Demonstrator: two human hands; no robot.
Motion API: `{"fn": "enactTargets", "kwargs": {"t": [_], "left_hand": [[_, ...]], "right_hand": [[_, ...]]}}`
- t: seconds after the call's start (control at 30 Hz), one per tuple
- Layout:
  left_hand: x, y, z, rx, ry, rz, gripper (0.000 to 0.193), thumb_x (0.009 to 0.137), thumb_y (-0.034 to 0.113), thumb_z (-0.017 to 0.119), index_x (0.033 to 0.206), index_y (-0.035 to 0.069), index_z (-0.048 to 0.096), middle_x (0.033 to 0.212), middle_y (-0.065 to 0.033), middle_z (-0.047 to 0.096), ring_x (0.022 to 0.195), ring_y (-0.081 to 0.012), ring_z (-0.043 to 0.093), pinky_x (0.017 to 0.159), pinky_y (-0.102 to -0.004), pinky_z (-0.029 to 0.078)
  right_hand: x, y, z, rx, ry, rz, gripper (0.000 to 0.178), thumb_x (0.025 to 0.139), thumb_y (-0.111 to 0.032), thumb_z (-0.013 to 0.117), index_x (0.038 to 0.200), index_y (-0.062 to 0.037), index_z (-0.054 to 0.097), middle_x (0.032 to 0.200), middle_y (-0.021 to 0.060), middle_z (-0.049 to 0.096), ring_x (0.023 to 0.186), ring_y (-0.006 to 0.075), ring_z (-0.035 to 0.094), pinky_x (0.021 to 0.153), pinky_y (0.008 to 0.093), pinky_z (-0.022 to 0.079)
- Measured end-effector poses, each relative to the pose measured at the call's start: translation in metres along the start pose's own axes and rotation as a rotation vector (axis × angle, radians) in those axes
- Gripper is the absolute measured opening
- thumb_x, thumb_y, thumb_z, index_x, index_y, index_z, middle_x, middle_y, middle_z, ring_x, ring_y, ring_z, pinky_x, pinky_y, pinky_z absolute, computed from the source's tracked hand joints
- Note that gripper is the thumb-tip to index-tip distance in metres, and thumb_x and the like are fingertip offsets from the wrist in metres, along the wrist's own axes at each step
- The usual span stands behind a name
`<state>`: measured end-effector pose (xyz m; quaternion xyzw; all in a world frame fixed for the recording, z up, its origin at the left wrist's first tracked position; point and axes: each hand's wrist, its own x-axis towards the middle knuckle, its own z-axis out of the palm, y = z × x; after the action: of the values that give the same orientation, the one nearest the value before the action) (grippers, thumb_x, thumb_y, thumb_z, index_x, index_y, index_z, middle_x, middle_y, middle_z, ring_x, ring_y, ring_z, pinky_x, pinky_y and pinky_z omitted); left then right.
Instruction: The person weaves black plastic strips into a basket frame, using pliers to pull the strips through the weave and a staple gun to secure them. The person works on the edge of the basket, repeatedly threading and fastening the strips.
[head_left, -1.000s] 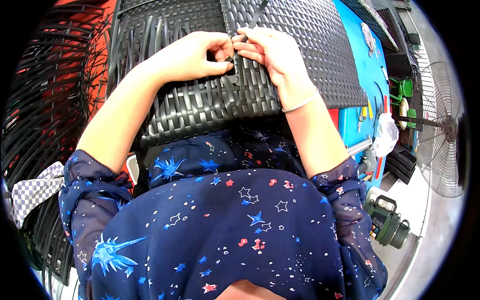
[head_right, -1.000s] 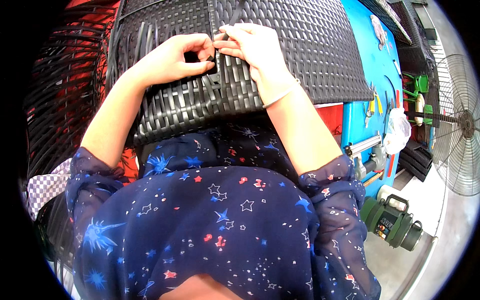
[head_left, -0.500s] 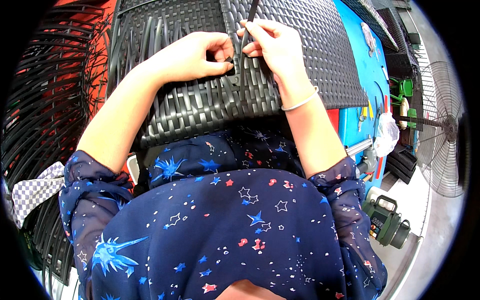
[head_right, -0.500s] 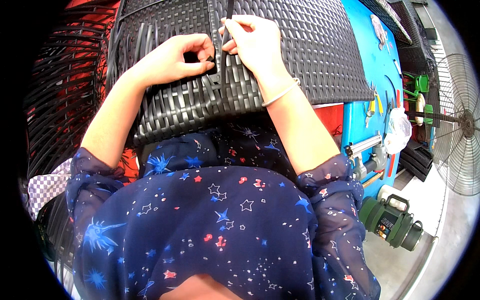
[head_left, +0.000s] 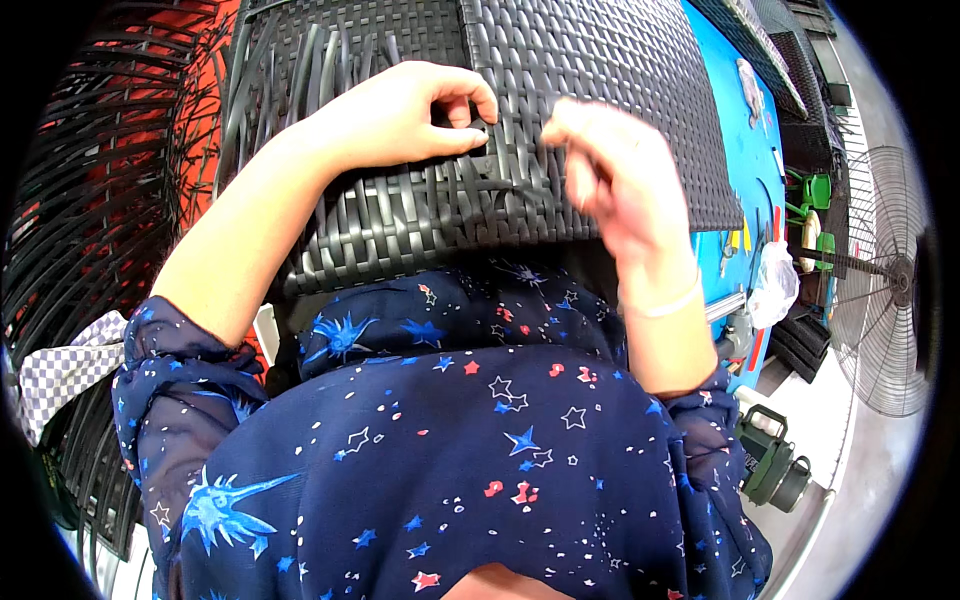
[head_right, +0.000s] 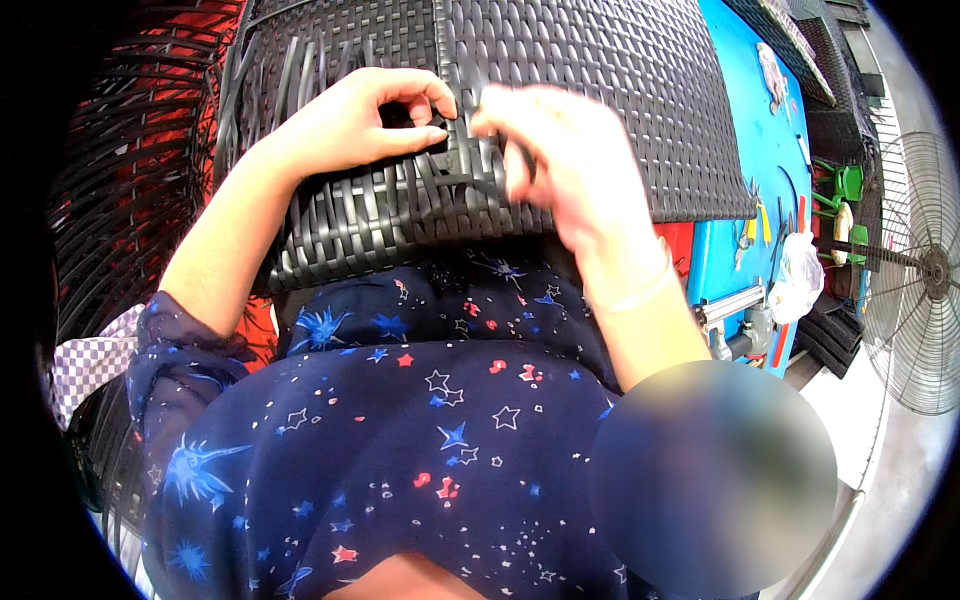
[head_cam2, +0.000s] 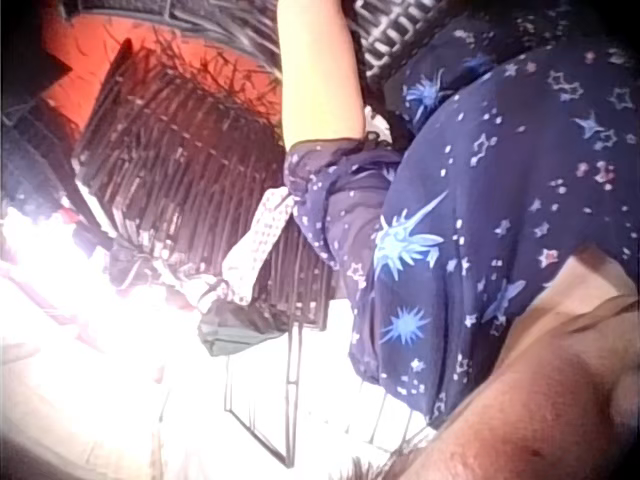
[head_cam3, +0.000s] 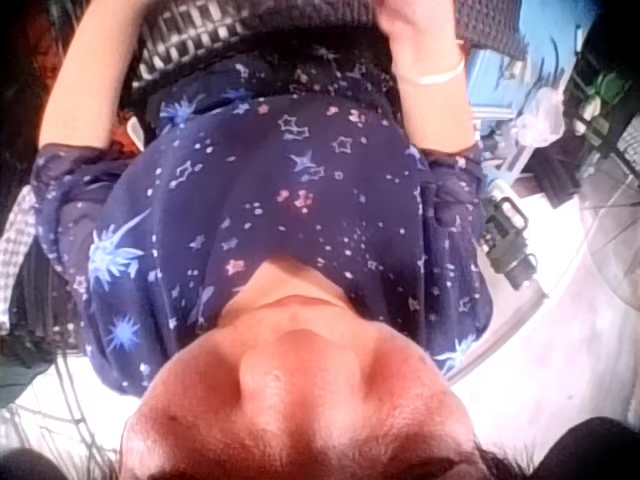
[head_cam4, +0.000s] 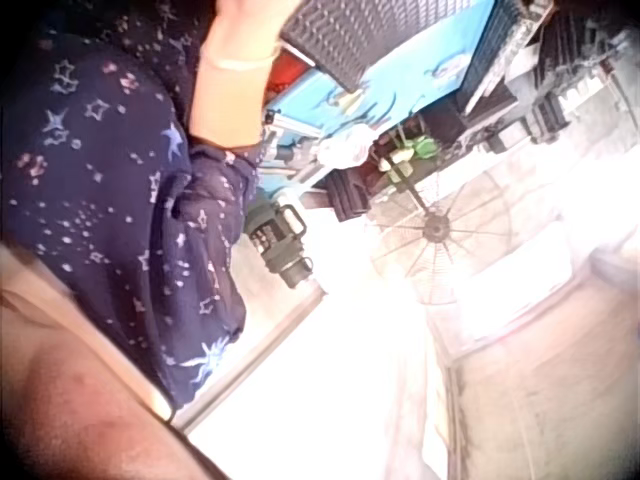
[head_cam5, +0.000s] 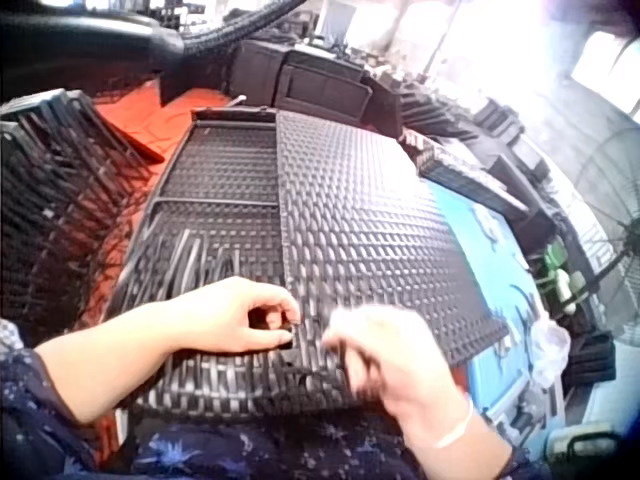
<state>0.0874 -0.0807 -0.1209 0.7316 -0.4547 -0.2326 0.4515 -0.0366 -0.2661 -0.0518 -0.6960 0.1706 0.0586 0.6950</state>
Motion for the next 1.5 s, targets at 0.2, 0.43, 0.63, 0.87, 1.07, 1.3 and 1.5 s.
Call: {"fn": "enactTargets", "kwargs": {"t": [0.2,0.43,0.63,0.87,1.07,1.3,1.5], "left_hand": [[0.003,-0.002,-0.001,0.186,0.02,0.208,0.022,0.082,0.014,0.068,0.103,0.006,0.067,0.078,-0.007,0.061,0.075,-0.0211,0.06,0.071,-0.0336,0.049],[0.001,-0.004,0.001,0.275,0.041,0.317,0.021,0.084,0.015,0.066,0.104,0.007,0.067,0.088,-0.0107,0.062,0.084,-0.0287,0.062,0.074,-0.0378,0.05],[-0.001,-0.003,0.0,0.293,0.036,0.28,0.02,0.083,0.016,0.066,0.1,0.006,0.065,0.09,-0.0103,0.061,0.086,-0.0282,0.062,0.076,-0.0373,0.05],[-0.001,-0.001,0.001,0.335,0.017,0.24,0.012,0.08,0.015,0.066,0.086,0.005,0.062,0.088,-0.0095,0.061,0.083,-0.0288,0.061,0.073,-0.0383,0.049],[0.0,-0.009,0.005,0.249,0.031,0.291,0.01,0.079,0.014,0.066,0.081,0.004,0.064,0.088,-0.0088,0.06,0.085,-0.0284,0.061,0.076,-0.0383,0.048],[-0.003,0.002,0.003,0.258,0.009,0.3,0.014,0.078,0.015,0.068,0.085,0.004,0.066,0.091,-0.0104,0.061,0.09,-0.0291,0.061,0.081,-0.0368,0.049],[-0.008,0.016,-0.002,0.206,0.046,0.421,0.016,0.079,0.009,0.068,0.093,0.001,0.066,0.096,-0.0108,0.064,0.092,-0.0279,0.063,0.084,-0.0368,0.049]], "right_hand": [[-0.038,0.046,0.002,0.044,-0.028,0.292,0.027,0.093,-0.021,0.06,0.087,0.0036,0.067,0.053,0.0016,0.055,0.038,0.0078,0.046,0.036,0.0215,0.032],[-0.03,0.04,0.009,0.333,-0.057,0.523,0.027,0.093,-0.022,0.058,0.087,0.0023,0.066,0.054,0.0023,0.055,0.038,0.0092,0.041,0.044,0.0259,0.043],[-0.02,0.034,0.007,0.377,0.044,0.661,0.021,0.094,-0.021,0.058,0.092,-0.0023,0.067,0.057,-0.0032,0.057,0.039,0.0051,0.037,0.055,0.028,0.049],[-0.022,0.033,0.012,0.386,0.045,0.695,0.02,0.093,-0.021,0.059,0.092,-0.0024,0.066,0.057,-0.003,0.057,0.038,0.0051,0.037,0.06,0.0298,0.05],[-0.022,0.035,0.02,0.352,0.099,0.606,0.022,0.093,-0.022,0.06,0.092,-0.0015,0.066,0.059,-0.0006,0.059,0.041,0.007,0.042,0.058,0.0306,0.053],[-0.014,0.045,0.032,0.25,0.151,0.37,0.025,0.095,-0.023,0.058,0.091,0.0004,0.064,0.06,0.0063,0.06,0.041,0.0091,0.045,0.051,0.0291,0.051],[-0.033,0.046,0.034,0.054,0.101,0.08,0.024,0.095,-0.021,0.06,0.086,0.0009,0.063,0.058,0.0039,0.057,0.04,0.0077,0.045,0.045,0.0223,0.042]]}}
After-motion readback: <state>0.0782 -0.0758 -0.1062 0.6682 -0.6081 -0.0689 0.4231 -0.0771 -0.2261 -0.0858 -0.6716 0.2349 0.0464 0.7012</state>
